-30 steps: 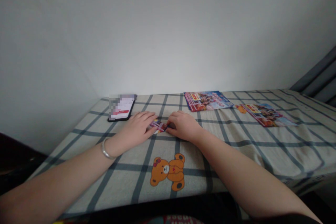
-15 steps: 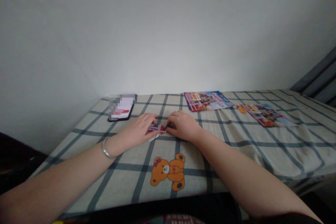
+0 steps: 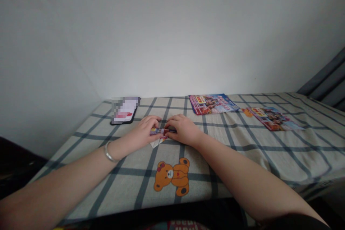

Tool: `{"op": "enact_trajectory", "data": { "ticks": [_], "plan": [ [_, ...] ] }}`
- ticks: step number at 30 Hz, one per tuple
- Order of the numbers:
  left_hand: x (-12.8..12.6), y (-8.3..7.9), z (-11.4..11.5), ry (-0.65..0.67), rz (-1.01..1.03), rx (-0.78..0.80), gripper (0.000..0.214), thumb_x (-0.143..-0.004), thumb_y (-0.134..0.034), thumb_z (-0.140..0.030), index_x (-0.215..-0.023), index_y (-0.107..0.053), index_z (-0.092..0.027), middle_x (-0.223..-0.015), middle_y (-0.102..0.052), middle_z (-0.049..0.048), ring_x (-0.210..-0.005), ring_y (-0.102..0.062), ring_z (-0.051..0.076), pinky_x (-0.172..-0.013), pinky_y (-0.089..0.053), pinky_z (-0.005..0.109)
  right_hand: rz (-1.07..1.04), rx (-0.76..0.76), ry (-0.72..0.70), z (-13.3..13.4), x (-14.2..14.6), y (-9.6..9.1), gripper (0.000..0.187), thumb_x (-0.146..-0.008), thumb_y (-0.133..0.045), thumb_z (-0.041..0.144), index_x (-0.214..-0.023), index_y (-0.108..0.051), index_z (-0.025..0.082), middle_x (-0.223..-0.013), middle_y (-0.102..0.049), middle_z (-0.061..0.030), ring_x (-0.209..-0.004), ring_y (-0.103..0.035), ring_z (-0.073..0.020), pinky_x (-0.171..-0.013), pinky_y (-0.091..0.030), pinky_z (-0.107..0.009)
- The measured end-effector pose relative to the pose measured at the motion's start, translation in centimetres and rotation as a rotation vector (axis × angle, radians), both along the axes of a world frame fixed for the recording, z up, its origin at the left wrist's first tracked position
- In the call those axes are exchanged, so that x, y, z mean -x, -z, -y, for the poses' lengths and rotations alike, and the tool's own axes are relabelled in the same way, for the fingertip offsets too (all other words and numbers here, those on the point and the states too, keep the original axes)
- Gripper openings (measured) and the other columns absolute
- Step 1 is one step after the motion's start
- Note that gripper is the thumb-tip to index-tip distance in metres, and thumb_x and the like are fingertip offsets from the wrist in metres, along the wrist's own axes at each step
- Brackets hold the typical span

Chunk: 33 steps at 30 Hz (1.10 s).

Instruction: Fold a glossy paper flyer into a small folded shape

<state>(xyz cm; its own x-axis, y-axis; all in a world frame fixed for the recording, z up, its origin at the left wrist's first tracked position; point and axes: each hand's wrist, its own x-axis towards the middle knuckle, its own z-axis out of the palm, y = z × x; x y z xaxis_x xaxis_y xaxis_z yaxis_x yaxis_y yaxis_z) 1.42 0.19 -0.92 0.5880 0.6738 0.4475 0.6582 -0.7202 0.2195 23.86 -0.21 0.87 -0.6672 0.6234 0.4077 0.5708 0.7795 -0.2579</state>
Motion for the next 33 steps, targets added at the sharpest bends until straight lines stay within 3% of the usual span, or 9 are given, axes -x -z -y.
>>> {"op": "enact_trajectory", "data": {
  "ticks": [10,15,22,27,33],
  "plan": [
    [-0.2,-1.4,0.2,0.069,0.031,-0.064,0.022,-0.084,-0.07,-0.025,-0.076,-0.049,-0.019,-0.094,-0.063,0.003,-0.1,-0.056,0.022,-0.09,-0.045,0.039,-0.022,0.035,-0.011,-0.4,-0.4,0.2,0.009,-0.08,-0.072,0.021,-0.081,-0.064,0.017,-0.099,-0.068,-0.0074,-0.099,-0.058,-0.0208,-0.089,-0.045,-0.035],
    [-0.3,-1.8,0.7,-0.011,0.028,-0.05,0.017,-0.085,-0.067,-0.024,-0.094,-0.054,-0.019,-0.093,-0.064,0.0035,-0.092,-0.059,0.023,-0.084,-0.047,0.04,0.036,0.061,0.064,-0.3,-1.1,-0.5,0.009,-0.082,-0.071,0.024,-0.081,-0.064,0.018,-0.085,-0.068,-0.0041,-0.085,-0.06,-0.0187,-0.076,-0.044,-0.03],
    [0.0,-1.3,0.4,-0.071,0.333,0.125,0.033,-0.087,-0.064,-0.024,-0.117,-0.049,-0.02,-0.099,-0.064,0.003,-0.091,-0.064,0.018,-0.081,-0.052,0.033,0.045,0.013,0.194,-0.2,-1.8,-1.1,0.011,-0.082,-0.071,0.025,-0.081,-0.062,0.019,-0.08,-0.066,-0.0008,-0.075,-0.058,-0.0155,-0.065,-0.038,-0.025],
    [0.2,-1.0,-0.2,-0.071,0.486,0.206,0.029,-0.089,-0.062,-0.025,-0.115,-0.05,-0.02,-0.091,-0.063,-0.0001,-0.082,-0.064,0.014,-0.075,-0.052,0.029,0.011,-0.018,0.262,0.2,-1.7,-1.1,0.023,-0.084,-0.07,0.026,-0.104,-0.059,0.022,-0.088,-0.068,-0.0002,-0.075,-0.06,-0.0146,-0.062,-0.036,-0.024],
    [-0.1,-1.4,0.4,-0.033,0.553,0.105,0.028,-0.086,-0.063,-0.018,-0.111,-0.05,-0.021,-0.093,-0.062,-0.0002,-0.088,-0.064,0.015,-0.081,-0.052,0.029,0.082,-0.109,0.205,0.0,-2.0,-1.3,0.012,-0.088,-0.066,0.029,-0.086,-0.059,0.02,-0.085,-0.064,-0.0021,-0.079,-0.059,-0.016,-0.064,-0.036,-0.025]
  ]
}}
